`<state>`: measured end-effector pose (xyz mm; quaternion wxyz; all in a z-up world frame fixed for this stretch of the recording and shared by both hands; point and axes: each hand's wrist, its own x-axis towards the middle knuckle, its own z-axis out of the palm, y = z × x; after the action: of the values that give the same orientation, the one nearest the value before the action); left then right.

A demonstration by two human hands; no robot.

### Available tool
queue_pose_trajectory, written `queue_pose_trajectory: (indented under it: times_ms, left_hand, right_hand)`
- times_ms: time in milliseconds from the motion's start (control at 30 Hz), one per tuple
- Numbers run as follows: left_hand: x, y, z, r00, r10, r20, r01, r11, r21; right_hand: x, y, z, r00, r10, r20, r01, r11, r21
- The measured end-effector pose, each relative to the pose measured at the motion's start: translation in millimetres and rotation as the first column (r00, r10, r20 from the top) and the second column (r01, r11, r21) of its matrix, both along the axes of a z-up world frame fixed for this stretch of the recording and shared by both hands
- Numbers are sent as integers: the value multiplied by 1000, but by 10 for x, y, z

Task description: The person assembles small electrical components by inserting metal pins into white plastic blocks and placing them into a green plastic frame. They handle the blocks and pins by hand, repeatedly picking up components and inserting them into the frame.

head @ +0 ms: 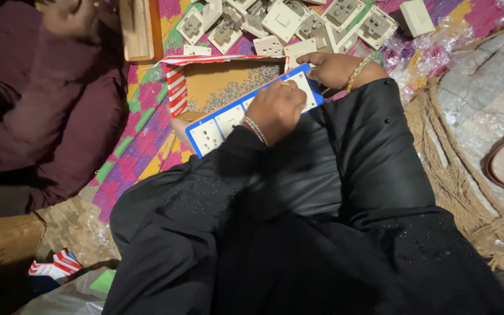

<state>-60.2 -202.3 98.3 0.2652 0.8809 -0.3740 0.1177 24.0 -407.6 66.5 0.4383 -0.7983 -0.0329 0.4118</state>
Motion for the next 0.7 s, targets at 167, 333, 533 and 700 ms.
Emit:
queue_pose_trajectory:
  times_ms: [167, 333, 533, 700]
  left_hand:
    - [-28, -139, 9, 998, -15, -54, 18, 997, 70]
    - [-7, -255, 11, 996, 6, 88, -20, 987, 159]
    - [-85, -294, 46, 965, 19, 262, -51, 992, 114]
    - [-148, -218, 63, 956, -23, 292, -30, 984, 176]
  right_hand:
    - [-38, -11, 98, 997, 39, 65, -34, 997, -70]
    - [-18, -19, -9, 988, 59, 140, -57, 998, -19]
    - [-4, -5, -73, 1000, -16, 21, 16, 1000, -19]
    - [6, -4, -144, 998, 10, 60, -13, 998, 54]
